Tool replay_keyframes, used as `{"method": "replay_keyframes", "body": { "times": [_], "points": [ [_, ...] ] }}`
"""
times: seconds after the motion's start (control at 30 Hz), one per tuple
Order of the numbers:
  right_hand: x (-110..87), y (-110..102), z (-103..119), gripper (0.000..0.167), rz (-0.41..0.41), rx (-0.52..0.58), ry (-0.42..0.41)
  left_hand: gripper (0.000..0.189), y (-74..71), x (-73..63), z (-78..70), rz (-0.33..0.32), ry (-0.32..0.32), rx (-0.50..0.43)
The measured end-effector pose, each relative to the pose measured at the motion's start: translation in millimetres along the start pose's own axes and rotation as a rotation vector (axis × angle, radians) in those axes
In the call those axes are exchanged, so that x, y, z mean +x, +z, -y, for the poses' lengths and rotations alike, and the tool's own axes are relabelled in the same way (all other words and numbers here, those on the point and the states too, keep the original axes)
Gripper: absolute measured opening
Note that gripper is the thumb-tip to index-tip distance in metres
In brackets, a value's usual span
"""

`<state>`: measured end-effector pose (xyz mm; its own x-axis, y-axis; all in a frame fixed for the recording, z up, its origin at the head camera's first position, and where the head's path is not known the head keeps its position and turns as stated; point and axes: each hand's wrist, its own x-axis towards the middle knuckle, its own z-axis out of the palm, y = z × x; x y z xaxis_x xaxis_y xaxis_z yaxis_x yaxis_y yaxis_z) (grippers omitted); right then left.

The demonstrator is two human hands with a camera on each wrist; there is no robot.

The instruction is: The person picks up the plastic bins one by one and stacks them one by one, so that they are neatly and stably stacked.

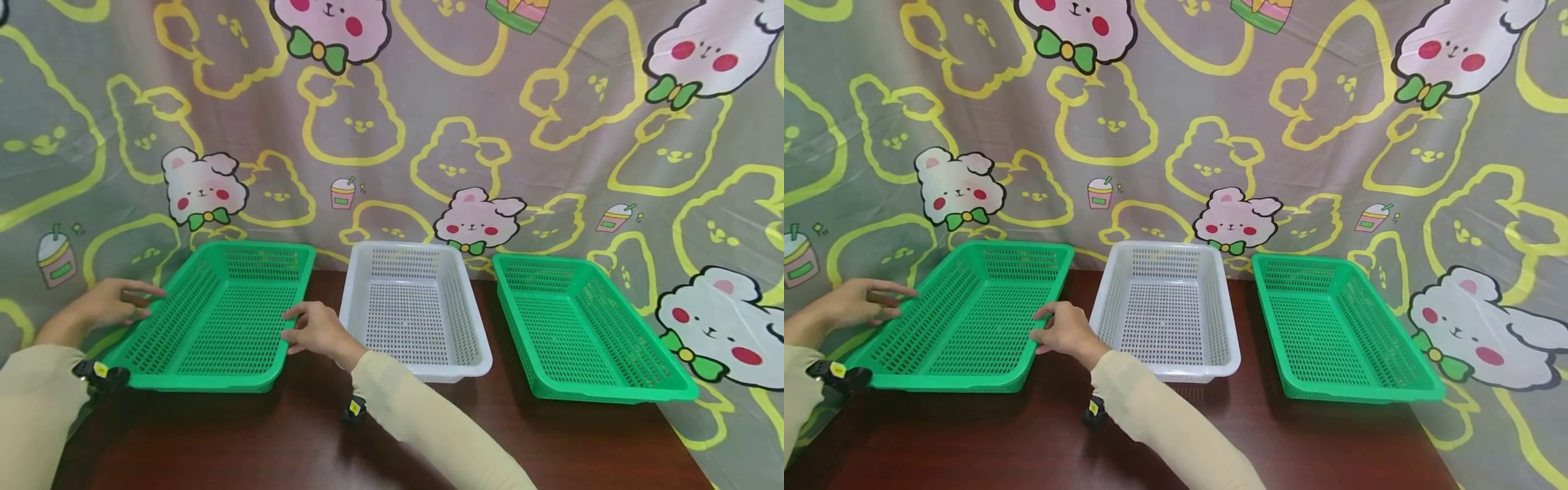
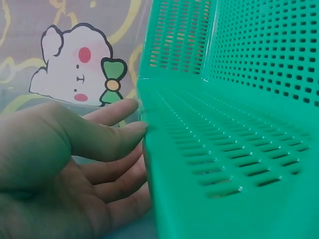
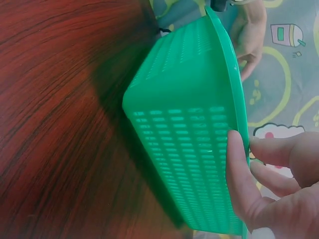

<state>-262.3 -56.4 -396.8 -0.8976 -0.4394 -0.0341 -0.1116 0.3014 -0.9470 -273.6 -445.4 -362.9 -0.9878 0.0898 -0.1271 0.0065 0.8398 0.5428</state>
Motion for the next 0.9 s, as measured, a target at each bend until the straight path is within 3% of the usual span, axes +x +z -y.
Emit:
{"method": "replay_keyframes", "body": {
  "times": [0.57,0.9],
  "points": [
    [0.7,-24,11,0.034,-0.028,-0.148,-0.053,0.052,-6.5,-5.1,-11.6,-0.033,-0.009,-0.036],
    [-3.4,-38,19,0.033,-0.023,-0.208,-0.095,0.053,-6.7,-11.6,-24.7,-0.045,0.017,-0.038]
  ]
}}
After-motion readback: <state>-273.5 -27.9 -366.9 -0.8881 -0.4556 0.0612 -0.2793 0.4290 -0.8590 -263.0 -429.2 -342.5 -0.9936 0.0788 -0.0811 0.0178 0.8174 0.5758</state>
